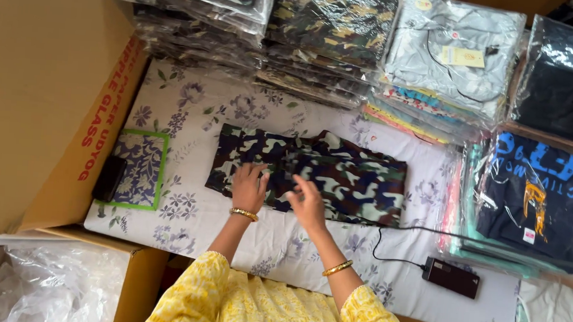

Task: Folding camouflage-patterned pants and placing them into plastic packaging.

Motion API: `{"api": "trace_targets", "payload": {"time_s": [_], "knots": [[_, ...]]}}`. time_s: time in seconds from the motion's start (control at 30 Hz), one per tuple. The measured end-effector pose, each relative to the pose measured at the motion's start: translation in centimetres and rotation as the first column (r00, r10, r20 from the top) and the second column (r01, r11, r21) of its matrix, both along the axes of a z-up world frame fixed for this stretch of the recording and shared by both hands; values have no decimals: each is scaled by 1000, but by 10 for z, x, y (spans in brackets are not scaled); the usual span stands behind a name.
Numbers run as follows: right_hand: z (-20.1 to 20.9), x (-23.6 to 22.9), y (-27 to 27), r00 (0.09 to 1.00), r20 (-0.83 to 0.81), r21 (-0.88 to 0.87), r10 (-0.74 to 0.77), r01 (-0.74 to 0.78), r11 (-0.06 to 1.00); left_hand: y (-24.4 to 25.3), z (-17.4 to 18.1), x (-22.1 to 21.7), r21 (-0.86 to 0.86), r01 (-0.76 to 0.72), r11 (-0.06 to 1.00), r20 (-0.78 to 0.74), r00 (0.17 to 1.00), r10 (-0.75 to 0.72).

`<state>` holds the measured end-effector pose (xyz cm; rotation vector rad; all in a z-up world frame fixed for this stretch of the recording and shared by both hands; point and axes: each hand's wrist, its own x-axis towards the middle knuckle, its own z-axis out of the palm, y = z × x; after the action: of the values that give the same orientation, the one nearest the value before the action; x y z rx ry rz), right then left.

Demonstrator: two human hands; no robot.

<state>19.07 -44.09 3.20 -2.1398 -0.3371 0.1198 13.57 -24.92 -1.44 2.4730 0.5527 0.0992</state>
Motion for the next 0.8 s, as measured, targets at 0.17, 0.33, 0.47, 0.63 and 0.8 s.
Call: {"api": "trace_targets", "payload": {"time_s": [0.17,0.33,0.47,0.63,0.8], "knots": [[11,-5,-20,979,-159,42,130,-125,991,-27,6,13,-313,-47,948,69,995,72],[-10,23,-95,931,345,-176,-121,191,966,-49,22,34,-382,2,924,-30,999,-14],[-17,41,-142,910,360,-235,-204,300,925,-44,-13,27,-349,93,932,79,994,-69],[-25,44,-152,955,233,-644,-185,295,706,-33,50,16,89,17,996,-123,992,-6],[-25,42,-110,971,237,-609,-21,165,776,-54,41,35,298,258,919,59,956,-287]]}}
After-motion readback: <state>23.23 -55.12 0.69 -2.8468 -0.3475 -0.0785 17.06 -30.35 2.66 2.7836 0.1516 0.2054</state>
